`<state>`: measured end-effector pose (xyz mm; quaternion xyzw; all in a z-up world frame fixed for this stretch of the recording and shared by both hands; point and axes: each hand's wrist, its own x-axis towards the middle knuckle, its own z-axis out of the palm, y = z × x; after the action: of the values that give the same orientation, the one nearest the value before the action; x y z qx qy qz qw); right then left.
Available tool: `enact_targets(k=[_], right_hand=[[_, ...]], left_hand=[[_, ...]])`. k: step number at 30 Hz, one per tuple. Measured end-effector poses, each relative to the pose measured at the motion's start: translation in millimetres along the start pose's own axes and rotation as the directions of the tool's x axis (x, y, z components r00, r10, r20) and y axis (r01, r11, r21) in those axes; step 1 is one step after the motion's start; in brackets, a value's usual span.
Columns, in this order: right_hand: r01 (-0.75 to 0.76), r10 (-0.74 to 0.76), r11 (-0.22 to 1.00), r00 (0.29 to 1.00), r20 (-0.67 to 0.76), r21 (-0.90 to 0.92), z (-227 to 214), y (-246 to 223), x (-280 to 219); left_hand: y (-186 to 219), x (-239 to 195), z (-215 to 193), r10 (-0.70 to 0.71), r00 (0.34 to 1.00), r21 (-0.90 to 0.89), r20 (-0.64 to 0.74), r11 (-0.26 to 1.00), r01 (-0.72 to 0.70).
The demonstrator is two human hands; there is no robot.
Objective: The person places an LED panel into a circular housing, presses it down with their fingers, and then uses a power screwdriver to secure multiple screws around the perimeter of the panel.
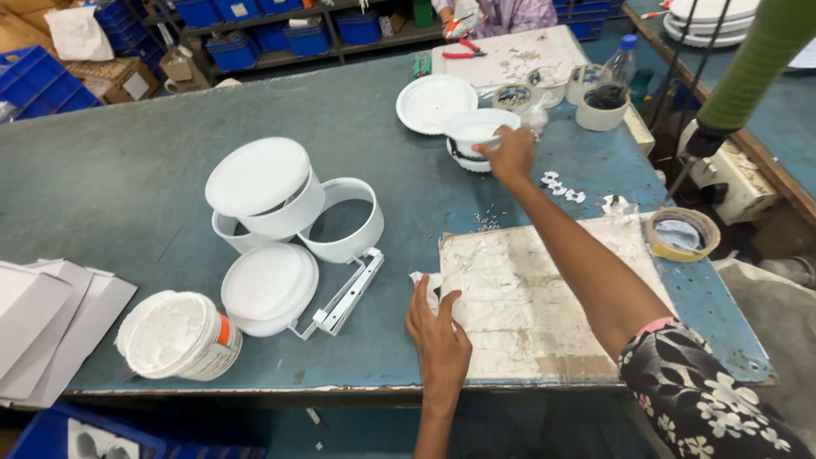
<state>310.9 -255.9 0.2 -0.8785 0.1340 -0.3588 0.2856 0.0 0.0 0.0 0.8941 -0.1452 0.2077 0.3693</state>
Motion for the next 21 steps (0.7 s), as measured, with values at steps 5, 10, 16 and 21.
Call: enact_targets(k=[5,10,16,21], right_hand=[[0.121,-0.112,0.965,0.992,-0.05,0.235,-53,-16,-3],[0.019,-0.192,0.852,0.941,0.277,0.523,-193,2,-90],[0.003,-0.267,0.851,0.864,0.428,0.525,-299,26,-254],[-0.112,-0.176,0.848,0.863,0.474,0.518,-304,46,-305]], left_hand=[[-11,-3,8,-0.067,0.993,0.117,-0.094,0.99,0.078],[-8,-2,6,-0.07,0.969,0.084,-0.238,0.992,0.092],[-5,-12,-6,-0.024,0.946,-0.018,-0.325,1.0,0.019],[1,-23,-9,0.113,0.905,0.045,-0.411,0.994,-0.103]])
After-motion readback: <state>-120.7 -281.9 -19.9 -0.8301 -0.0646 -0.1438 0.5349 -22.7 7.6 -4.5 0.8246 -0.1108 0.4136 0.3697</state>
